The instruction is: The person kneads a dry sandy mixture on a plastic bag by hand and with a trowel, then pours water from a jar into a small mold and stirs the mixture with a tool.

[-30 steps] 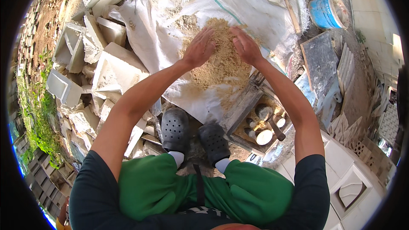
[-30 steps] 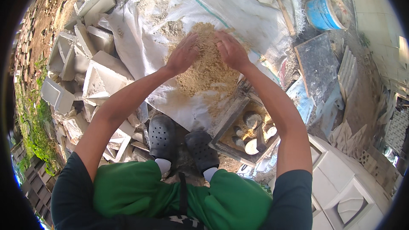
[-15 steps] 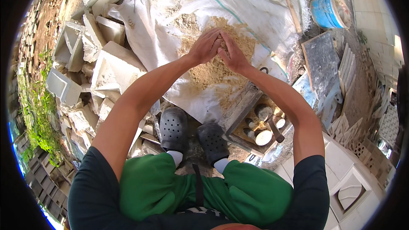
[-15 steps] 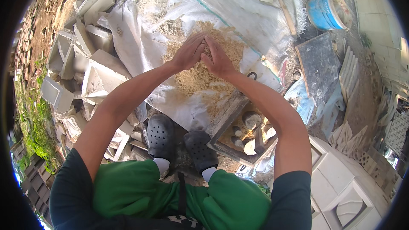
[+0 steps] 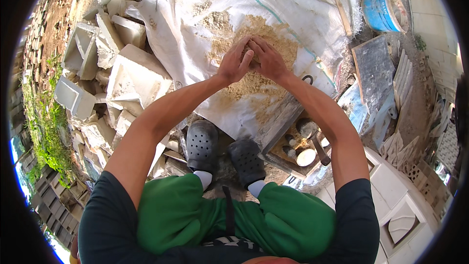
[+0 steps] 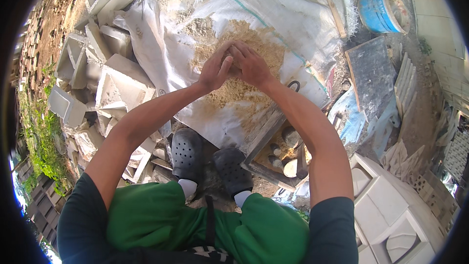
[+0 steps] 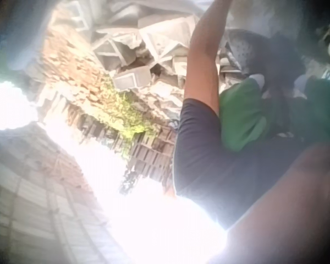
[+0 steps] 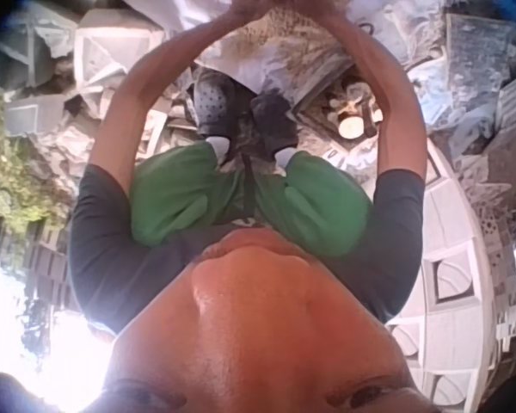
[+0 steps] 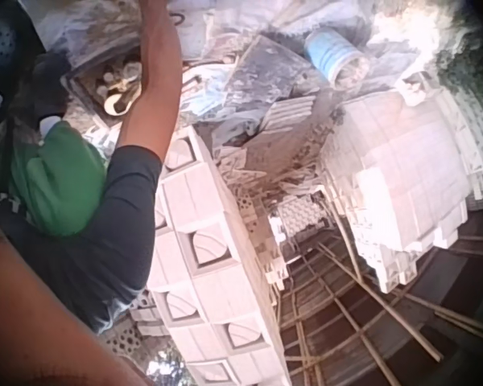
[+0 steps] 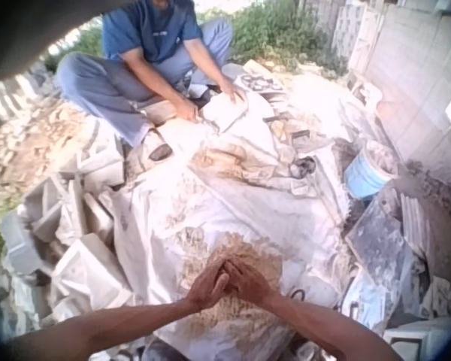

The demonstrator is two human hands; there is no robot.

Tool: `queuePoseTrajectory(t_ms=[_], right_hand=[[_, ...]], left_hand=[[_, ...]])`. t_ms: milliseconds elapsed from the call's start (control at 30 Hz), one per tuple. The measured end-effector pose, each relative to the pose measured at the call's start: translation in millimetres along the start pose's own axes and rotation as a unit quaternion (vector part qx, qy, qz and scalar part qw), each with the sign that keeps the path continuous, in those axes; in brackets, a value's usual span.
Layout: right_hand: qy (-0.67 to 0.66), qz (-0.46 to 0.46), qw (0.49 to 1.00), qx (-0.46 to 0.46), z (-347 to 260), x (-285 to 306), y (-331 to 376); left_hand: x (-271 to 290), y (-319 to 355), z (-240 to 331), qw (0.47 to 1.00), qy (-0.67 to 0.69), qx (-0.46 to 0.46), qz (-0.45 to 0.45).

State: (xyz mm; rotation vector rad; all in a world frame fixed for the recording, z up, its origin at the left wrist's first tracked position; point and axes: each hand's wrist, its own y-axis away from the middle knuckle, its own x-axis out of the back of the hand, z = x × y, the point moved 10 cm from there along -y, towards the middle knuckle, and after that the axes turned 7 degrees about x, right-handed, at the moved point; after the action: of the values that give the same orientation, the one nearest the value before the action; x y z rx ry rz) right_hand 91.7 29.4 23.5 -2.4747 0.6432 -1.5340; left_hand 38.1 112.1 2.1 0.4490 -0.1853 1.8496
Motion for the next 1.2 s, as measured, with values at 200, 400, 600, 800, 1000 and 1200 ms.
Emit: queuePoseTrajectory(t_ms=[200,400,600,800,1000,1200], right_hand=[[-0.083,-0.193,0.976,-0.055,21.1,-11.0,10.0],[0.037,-0.038,0.997,-0.051,35.8,24.4,-3.7],[-0.074,-0.108,0.985,-0.110,36.1,-19.7,-4.3],[-0.067,-0.148,0.986,-0.036,18.8,8.5,-2.5],[-0.016,-0.109,0.994,0.009,11.2,-4.1,7.4],[0.025,-0.148,0.989,-0.010,19.3,-18.7,-5.3]], left_hand=[[0.3,11.5,11.4,0.982,-0.140,-0.120,-0.027],[59.4,-7.7,-34.8,0.948,-0.285,0.014,0.139],[33.7,1.3,-35.0,0.985,-0.152,0.044,0.066],[9.6,19.7,-1.6,0.979,-0.194,-0.056,-0.001],[14.3,-0.6,2.1,0.959,-0.246,-0.138,0.014],[18.8,-13.1,-20.4,0.947,-0.287,-0.102,-0.101]])
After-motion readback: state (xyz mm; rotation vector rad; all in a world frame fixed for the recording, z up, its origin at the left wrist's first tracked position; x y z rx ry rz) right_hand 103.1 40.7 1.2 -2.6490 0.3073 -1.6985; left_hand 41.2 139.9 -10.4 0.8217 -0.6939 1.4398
